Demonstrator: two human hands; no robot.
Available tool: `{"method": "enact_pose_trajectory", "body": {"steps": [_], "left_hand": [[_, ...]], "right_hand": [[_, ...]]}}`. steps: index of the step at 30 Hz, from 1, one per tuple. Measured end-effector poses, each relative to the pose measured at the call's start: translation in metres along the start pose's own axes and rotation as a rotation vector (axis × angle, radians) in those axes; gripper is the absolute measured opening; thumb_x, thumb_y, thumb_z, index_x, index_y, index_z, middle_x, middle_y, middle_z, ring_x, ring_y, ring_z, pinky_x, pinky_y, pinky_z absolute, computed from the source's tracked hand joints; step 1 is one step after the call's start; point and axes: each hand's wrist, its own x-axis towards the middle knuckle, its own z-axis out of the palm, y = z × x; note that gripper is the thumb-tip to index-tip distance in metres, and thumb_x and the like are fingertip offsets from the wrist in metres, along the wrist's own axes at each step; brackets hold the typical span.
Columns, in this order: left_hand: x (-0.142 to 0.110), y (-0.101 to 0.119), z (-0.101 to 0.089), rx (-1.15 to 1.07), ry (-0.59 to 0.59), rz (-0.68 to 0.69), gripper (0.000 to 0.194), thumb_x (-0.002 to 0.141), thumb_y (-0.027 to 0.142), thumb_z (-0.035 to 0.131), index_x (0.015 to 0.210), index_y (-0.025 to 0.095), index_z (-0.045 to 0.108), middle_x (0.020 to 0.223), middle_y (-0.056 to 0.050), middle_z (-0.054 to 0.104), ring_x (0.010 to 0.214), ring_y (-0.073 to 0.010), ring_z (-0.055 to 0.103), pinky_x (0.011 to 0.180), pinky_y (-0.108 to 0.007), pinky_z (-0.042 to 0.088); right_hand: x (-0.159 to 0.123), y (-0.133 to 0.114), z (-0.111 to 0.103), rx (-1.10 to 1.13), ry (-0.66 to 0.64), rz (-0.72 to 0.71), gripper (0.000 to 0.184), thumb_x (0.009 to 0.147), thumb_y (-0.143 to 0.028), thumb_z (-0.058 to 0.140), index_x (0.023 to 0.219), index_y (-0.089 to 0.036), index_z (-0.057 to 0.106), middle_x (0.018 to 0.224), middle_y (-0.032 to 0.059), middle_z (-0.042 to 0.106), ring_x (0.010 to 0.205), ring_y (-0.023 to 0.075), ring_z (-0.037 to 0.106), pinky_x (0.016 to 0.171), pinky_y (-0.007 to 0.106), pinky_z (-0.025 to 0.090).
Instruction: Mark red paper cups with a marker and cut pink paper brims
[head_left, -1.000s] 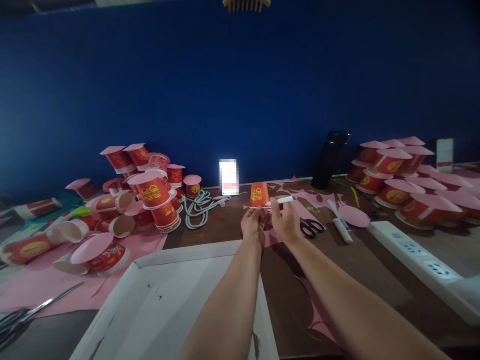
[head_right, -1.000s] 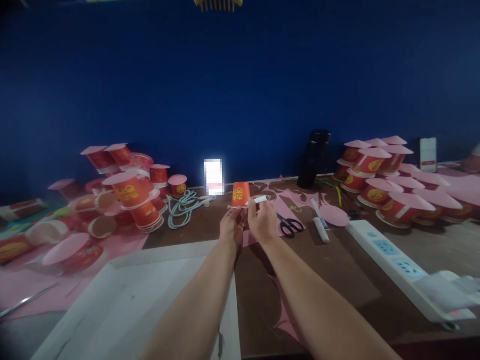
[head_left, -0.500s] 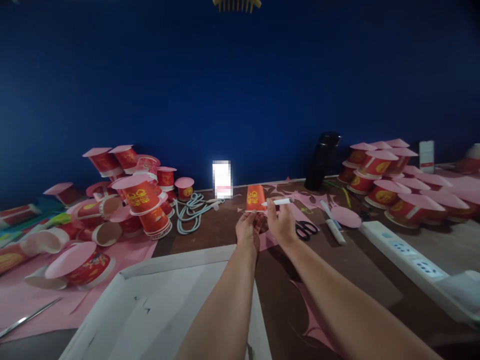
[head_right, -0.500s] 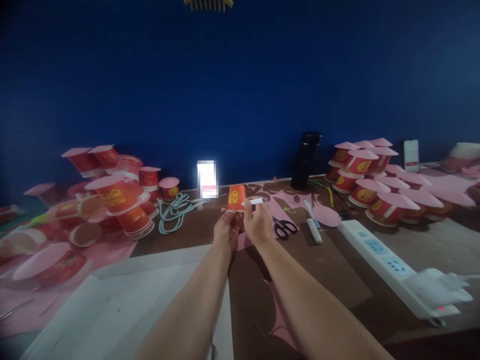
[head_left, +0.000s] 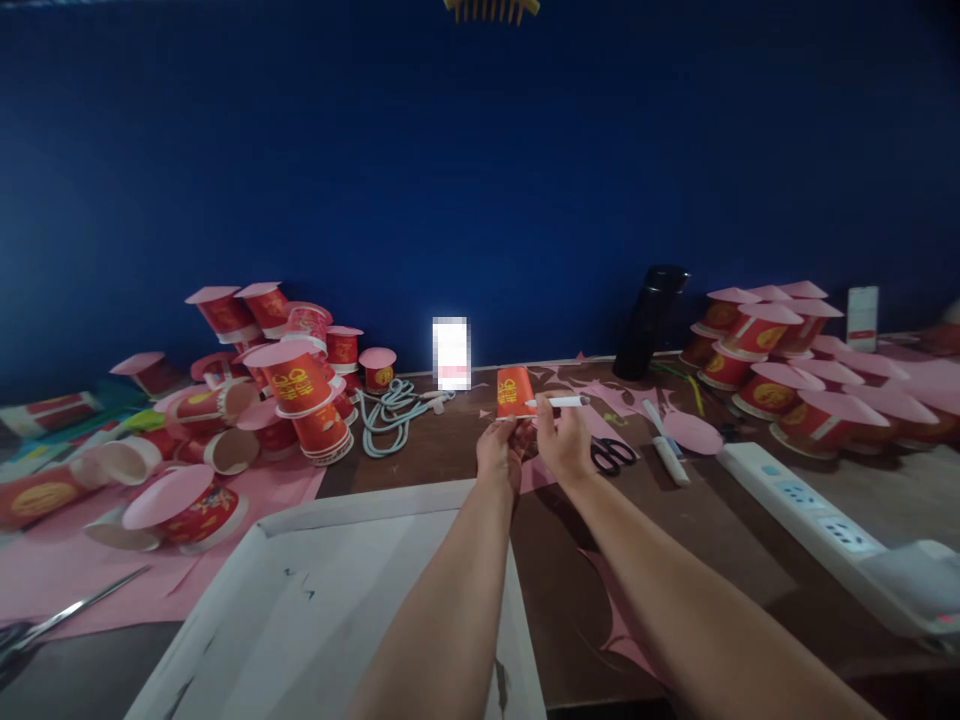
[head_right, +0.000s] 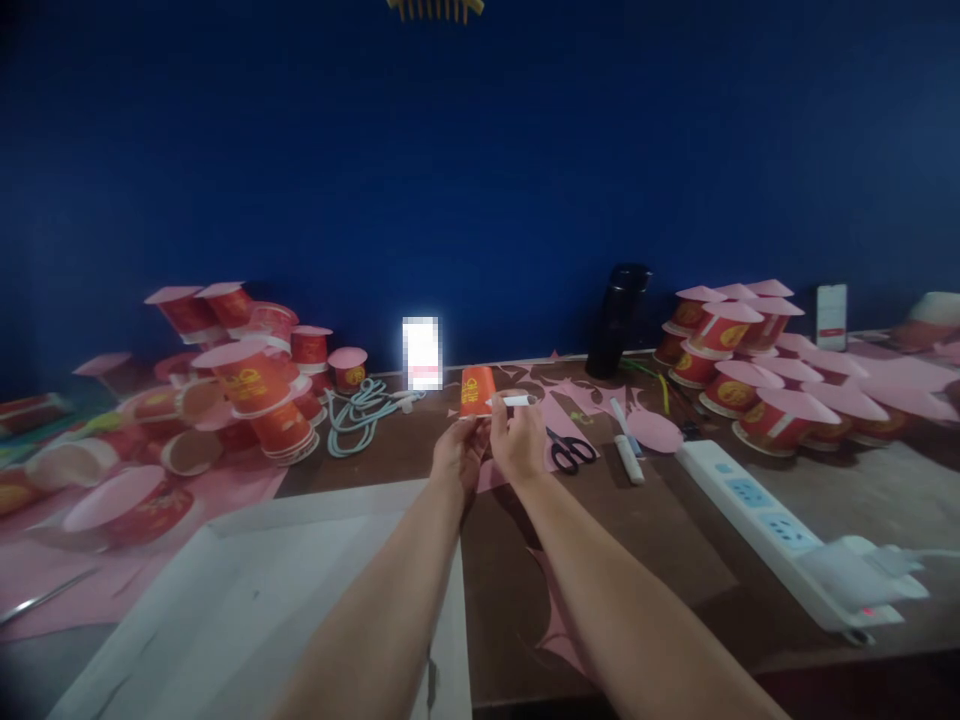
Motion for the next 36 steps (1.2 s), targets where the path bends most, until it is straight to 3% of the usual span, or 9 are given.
{"method": "enact_pose_trajectory", "body": {"steps": [16, 36], "left_hand": [[-0.0005, 0.0035, 0.0038, 0.057, 0.037, 0.048, 0.011, 0.064, 0.008, 0.065, 0.070, 0.012, 0.057, 0.064, -0.004, 0.064, 0.057, -0.0120, 0.062, 0.066, -0.027, 0.050], [0.0009, 0.0020, 0.0032, 0.035, 0.063, 0.039, 0.012, 0.063, 0.007, 0.066, 0.067, 0.012, 0.056, 0.063, -0.005, 0.064, 0.057, -0.0126, 0.062, 0.067, -0.028, 0.051]], "right_hand": [[-0.0002, -0.0019, 0.0009, -0.041, -0.004, 0.004, 0.036, 0.093, -0.045, 0.037, 0.092, -0.017, 0.060, 0.090, 0.0112, 0.068, 0.086, 0.0242, 0.062, 0.080, 0.038, 0.046], [-0.0002, -0.0012, 0.0012, -0.040, -0.002, 0.011, 0.033, 0.093, -0.044, 0.039, 0.093, -0.018, 0.059, 0.091, 0.0102, 0.068, 0.086, 0.0243, 0.061, 0.080, 0.038, 0.046]]}}
